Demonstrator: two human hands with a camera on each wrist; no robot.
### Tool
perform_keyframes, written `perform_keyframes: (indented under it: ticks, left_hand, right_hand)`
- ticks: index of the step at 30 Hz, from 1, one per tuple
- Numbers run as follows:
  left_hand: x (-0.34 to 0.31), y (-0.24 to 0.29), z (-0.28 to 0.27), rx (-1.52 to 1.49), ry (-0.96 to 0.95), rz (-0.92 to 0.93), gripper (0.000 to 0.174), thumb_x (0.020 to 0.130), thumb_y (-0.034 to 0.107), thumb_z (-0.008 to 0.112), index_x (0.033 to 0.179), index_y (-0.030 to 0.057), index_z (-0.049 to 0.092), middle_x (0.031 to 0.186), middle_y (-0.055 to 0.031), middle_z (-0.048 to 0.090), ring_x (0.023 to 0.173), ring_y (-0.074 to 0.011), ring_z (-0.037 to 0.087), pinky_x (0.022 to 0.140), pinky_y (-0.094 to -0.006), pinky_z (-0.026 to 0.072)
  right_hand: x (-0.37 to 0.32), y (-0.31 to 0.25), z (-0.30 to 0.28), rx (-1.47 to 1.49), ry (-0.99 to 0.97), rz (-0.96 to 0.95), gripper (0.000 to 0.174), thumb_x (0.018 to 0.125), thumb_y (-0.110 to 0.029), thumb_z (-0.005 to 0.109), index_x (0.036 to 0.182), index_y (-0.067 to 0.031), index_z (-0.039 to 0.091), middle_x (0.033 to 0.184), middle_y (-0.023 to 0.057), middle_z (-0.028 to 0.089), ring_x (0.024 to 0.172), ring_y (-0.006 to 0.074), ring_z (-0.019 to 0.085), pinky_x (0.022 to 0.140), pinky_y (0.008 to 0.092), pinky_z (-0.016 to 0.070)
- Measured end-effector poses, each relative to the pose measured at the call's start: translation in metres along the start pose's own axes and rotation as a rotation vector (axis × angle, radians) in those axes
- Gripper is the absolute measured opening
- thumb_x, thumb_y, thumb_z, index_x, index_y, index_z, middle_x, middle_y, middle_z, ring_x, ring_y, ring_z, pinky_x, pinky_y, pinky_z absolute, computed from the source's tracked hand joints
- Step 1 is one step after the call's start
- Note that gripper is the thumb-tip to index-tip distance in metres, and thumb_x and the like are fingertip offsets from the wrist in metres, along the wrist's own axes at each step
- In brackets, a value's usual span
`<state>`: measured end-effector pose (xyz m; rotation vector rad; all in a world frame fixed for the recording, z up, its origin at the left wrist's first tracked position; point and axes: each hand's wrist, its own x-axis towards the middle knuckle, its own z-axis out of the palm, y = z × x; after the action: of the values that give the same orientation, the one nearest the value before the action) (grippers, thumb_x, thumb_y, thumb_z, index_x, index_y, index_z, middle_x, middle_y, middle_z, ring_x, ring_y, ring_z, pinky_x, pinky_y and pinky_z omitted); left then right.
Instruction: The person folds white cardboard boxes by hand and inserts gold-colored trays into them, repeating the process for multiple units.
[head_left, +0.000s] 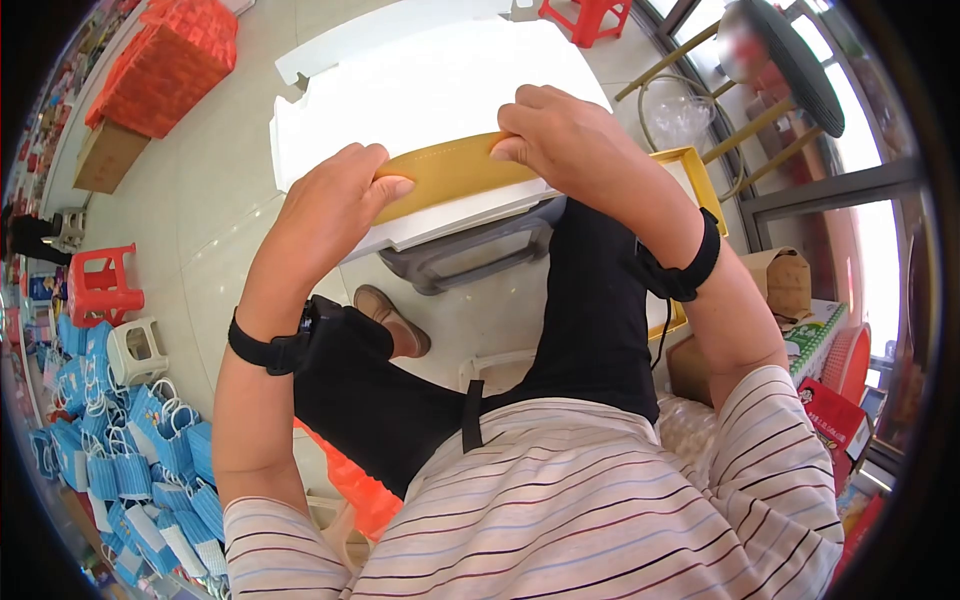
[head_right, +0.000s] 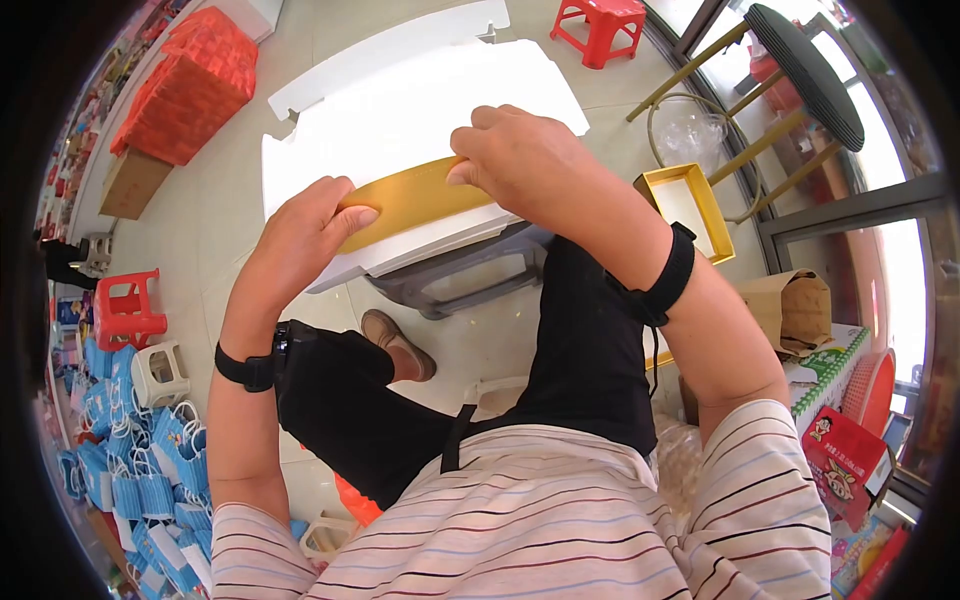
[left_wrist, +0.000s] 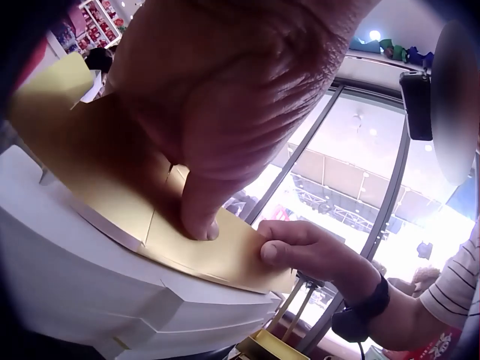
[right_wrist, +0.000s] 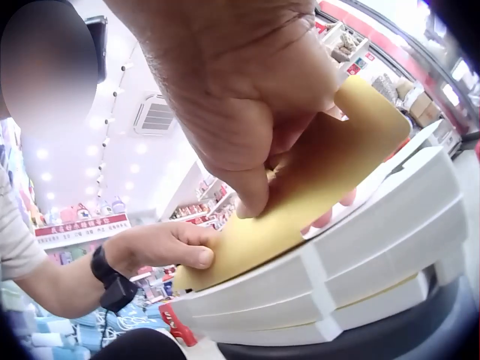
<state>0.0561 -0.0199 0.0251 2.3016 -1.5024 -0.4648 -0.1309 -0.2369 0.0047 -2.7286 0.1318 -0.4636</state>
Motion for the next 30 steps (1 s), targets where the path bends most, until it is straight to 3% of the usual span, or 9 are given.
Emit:
perform_keyframes:
  ticks: [4,14,30]
  left_hand:
    - [0.001,-0.006,0.006,0.194,0.061,0.066,0.035,0.104,0.034,0.065,0.102,-0.0004,0.064,0.092,-0.0161,0.060,0.087,-0.0341,0.060,0.080,-0.0454,0.0476]
    - [0.013,-0.007,0.001,0.115,-0.027,-0.021,0.039,0.104,0.039,0.063,0.097,0.0006,0.065,0.090,-0.0161,0.058,0.089,-0.0339,0.057,0.080,-0.0458,0.0464]
    - [0.011,-0.008,0.011,0.209,0.064,0.021,0.036,0.101,0.036,0.068,0.092,0.0009,0.063,0.091,-0.0161,0.060,0.088,-0.0342,0.058,0.080,-0.0467,0.0476]
  right_hand:
    - [0.006,0.006,0.011,-0.108,0.020,0.012,0.025,0.099,-0.029,0.069,0.095,-0.0045,0.070,0.094,0.0104,0.067,0.099,0.0317,0.068,0.082,0.0449,0.0547]
    - [0.010,0.009,0.015,-0.081,0.020,0.028,0.025,0.093,-0.030,0.076,0.096,-0.0056,0.073,0.098,0.0110,0.065,0.102,0.0316,0.065,0.085,0.0440,0.0540]
    - [0.006,0.003,0.020,-0.191,0.075,0.008,0.027,0.090,-0.030,0.080,0.099,-0.0053,0.072,0.103,0.0110,0.064,0.102,0.0309,0.064,0.089,0.0425,0.0554]
